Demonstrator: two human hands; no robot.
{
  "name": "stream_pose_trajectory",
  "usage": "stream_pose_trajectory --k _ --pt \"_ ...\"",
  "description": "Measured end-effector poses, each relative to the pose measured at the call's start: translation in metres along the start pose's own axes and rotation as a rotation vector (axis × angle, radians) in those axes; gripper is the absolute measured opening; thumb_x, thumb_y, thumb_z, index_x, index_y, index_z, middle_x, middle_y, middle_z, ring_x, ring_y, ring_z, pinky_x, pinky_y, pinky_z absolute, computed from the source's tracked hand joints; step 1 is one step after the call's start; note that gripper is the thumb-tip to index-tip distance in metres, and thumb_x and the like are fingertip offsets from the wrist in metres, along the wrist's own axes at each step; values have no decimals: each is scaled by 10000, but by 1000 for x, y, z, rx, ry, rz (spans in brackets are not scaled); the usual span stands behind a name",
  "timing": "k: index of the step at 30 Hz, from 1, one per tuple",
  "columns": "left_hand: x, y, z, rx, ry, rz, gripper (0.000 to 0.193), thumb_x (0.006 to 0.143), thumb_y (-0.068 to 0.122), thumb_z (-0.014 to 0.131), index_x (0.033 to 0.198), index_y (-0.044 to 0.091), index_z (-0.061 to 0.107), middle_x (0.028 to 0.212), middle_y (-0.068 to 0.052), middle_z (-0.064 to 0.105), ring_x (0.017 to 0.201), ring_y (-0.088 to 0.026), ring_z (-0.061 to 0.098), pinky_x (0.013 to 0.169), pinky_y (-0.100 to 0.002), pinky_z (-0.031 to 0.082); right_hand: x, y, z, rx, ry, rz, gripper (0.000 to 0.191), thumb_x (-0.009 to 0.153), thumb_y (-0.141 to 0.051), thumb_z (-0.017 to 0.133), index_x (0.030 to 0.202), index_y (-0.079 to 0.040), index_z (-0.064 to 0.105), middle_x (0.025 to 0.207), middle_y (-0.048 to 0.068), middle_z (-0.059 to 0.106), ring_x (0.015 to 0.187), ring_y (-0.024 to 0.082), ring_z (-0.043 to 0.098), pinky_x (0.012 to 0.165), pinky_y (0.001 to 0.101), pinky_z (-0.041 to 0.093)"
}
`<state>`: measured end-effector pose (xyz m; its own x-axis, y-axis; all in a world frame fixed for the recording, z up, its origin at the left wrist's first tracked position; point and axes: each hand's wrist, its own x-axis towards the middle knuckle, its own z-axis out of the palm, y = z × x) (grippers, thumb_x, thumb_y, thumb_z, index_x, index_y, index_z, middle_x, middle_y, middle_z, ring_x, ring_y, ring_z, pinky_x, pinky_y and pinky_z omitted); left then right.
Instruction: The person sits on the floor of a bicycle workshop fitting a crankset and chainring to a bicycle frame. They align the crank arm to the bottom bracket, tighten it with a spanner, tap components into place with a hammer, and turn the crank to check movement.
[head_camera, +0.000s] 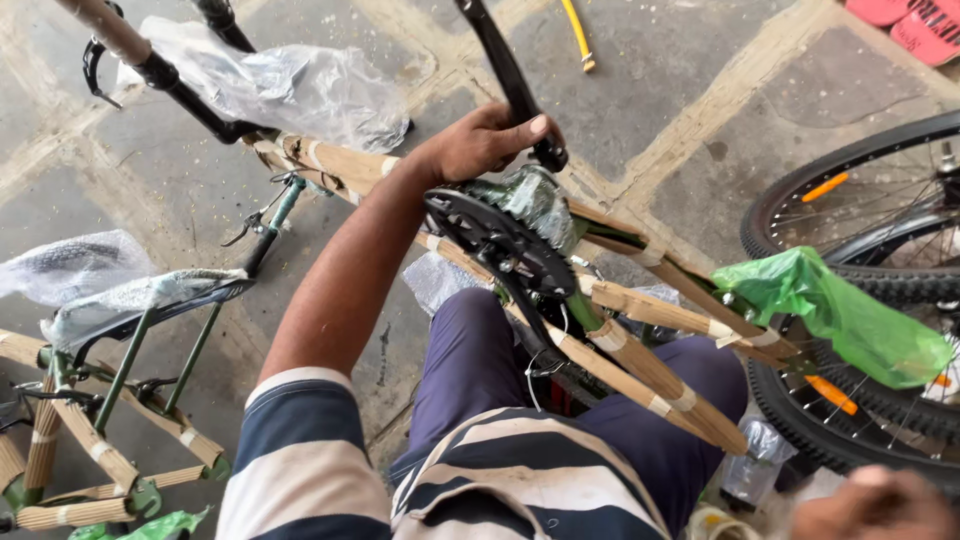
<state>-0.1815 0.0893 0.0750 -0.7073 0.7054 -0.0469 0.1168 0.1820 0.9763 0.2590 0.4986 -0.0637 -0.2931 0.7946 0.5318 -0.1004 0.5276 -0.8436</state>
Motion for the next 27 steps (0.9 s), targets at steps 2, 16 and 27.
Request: stream_pose_trajectory --k 2,16,27 --pt "4 -6 -1 -16 -19 6 609 985 629 569 1230 111 775 806 7 584 654 -95 417 573 -293 341 31 -49 32 204 -239 -94 151 1159 -106 640 1205 25 580 1059 118 626 928 177 635 839 293 535" --pt "13 -15 -1 -96 73 158 602 926 565 676 1229 46 698 1111 -71 753 1077 -158 676 945 -319 538 43 -146 435 412 -1797 412 329 961 -42 687 1289 -14 680 1188 80 730 1084 154 683 1011 320 550" --pt "10 -18 0 -133 118 220 512 947 488 683 1178 32 673 926 -24 750 839 -116 720 748 -319 607 37 -146 436 374 -1688 268 172 1026 -63 655 1167 -43 751 1109 69 765 1012 146 707 954 318 590"
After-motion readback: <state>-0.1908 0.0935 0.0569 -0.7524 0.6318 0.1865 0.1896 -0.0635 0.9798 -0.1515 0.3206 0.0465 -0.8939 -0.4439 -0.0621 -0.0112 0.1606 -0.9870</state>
